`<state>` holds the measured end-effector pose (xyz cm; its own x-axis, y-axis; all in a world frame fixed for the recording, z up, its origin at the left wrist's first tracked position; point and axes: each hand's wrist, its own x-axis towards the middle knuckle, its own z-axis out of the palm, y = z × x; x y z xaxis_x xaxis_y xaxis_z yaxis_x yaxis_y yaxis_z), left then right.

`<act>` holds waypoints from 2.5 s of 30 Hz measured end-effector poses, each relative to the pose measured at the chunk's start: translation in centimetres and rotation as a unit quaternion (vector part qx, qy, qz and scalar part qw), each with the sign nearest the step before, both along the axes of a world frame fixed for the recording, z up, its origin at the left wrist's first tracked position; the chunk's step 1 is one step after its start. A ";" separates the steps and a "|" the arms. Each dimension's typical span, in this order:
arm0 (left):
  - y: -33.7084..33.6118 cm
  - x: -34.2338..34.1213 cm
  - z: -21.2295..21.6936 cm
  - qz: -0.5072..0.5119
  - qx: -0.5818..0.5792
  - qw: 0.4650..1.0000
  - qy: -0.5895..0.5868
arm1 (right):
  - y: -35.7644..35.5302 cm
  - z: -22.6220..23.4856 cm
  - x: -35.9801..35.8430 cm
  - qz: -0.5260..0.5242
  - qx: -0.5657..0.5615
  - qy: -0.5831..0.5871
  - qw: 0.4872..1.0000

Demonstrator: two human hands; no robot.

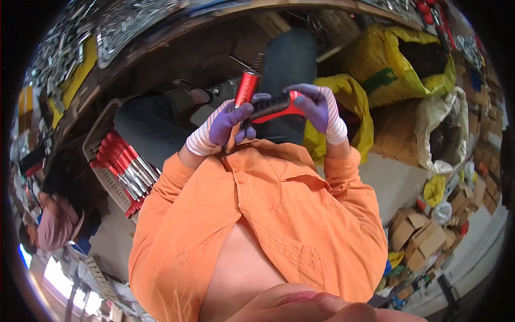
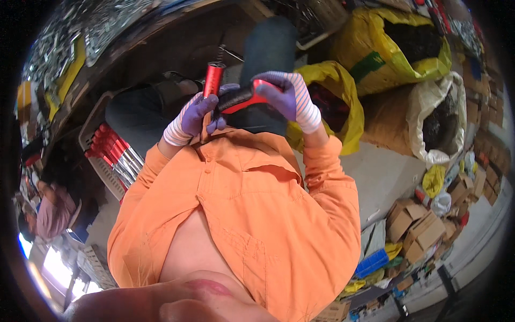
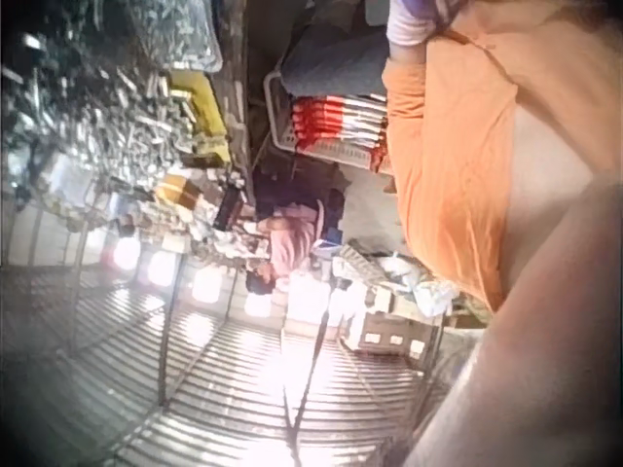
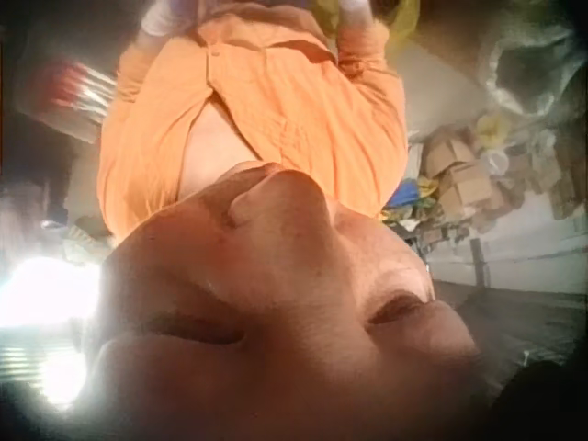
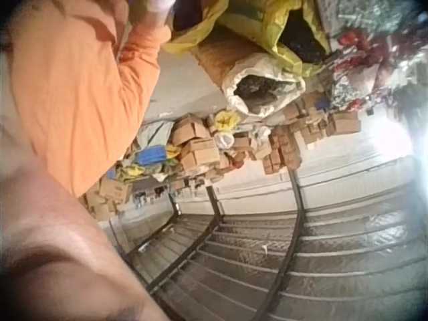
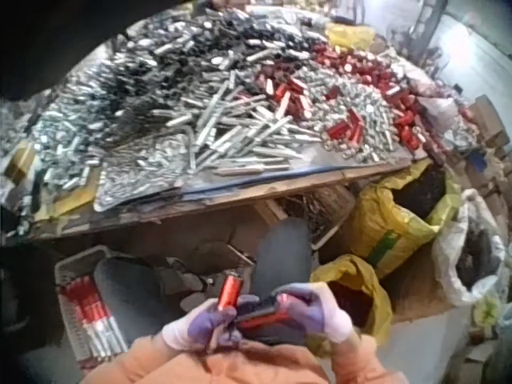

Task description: Assembling T-handle socket wrenches by joining metal components and handles.

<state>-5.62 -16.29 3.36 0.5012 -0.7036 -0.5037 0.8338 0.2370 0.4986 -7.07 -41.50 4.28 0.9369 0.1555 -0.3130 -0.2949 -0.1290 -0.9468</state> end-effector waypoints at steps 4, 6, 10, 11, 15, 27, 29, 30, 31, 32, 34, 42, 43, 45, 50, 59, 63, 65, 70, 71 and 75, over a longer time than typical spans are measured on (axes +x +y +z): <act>2.6 -1.3 -0.5 0.187 0.138 0.960 -0.155 | 8.8 -4.9 4.4 -0.280 0.199 -0.237 0.908; 2.5 -2.0 -2.4 0.286 0.276 0.849 -0.347 | 13.8 -4.3 4.7 -0.308 0.383 -0.124 0.862; 3.7 -2.3 -3.5 0.310 0.308 0.738 -0.515 | 16.3 -3.2 5.2 -0.217 0.384 -0.011 0.897; 4.9 -2.9 -3.3 0.300 0.291 0.811 -0.410 | 14.7 -3.1 5.7 -0.164 0.405 0.071 0.896; 11.0 -2.7 -2.1 0.097 0.537 0.713 -0.440 | 9.0 2.4 5.4 0.051 0.174 -0.002 0.984; 16.0 -4.1 2.2 -0.072 0.235 0.924 -0.293 | 10.8 4.3 8.8 0.407 -0.007 0.025 0.913; 16.3 -4.3 2.5 -0.103 0.194 0.951 -0.217 | 11.4 4.1 7.5 0.381 0.018 0.032 0.924; 16.5 -4.4 2.4 -0.133 0.150 0.969 -0.144 | 11.4 4.3 7.2 0.382 0.021 0.036 0.923; 16.5 -4.6 1.7 -0.114 0.087 0.983 -0.113 | 11.5 5.1 7.0 0.389 -0.012 0.096 0.916; 16.7 -4.5 1.2 -0.124 0.054 0.988 -0.072 | 11.6 5.5 6.8 0.394 -0.045 0.155 0.905; 16.7 -4.5 0.4 -0.146 0.017 0.989 -0.017 | 11.5 4.9 6.2 0.379 -0.046 0.180 0.906; 15.8 -3.0 1.4 -0.173 0.092 0.980 -0.038 | 10.6 2.6 5.3 0.421 -0.080 -0.225 0.875; 15.7 -2.9 1.8 -0.176 0.129 0.974 -0.054 | 10.8 2.3 5.0 0.394 -0.044 -0.134 0.908; 15.9 -2.7 1.9 -0.169 0.135 0.969 -0.121 | 10.7 2.3 5.0 0.388 -0.040 -0.116 0.913; 15.6 -2.7 3.2 -0.202 0.146 0.955 -0.162 | 10.8 3.8 5.3 0.418 -0.082 -0.351 0.834; 14.9 -2.2 4.2 -0.278 0.122 0.949 -0.087 | 10.3 5.5 4.7 0.447 -0.112 -0.462 0.758; 14.8 -1.5 4.7 -0.284 0.200 0.924 -0.158 | 10.4 4.7 4.4 0.428 -0.109 -0.427 0.789; 14.7 -1.4 4.8 -0.290 0.249 0.892 -0.243 | 10.5 3.8 3.4 0.388 -0.089 -0.295 0.869; 14.7 -1.4 3.4 -0.222 0.478 0.578 -0.623 | 11.4 1.4 3.4 0.225 0.106 0.145 0.958; 14.8 -1.6 2.9 -0.208 0.510 0.527 -0.648 | 11.4 1.4 3.6 0.225 0.106 0.144 0.958; 15.0 -2.3 1.1 -0.130 0.565 0.388 -0.717 | 12.1 2.9 3.6 0.242 0.065 0.119 0.961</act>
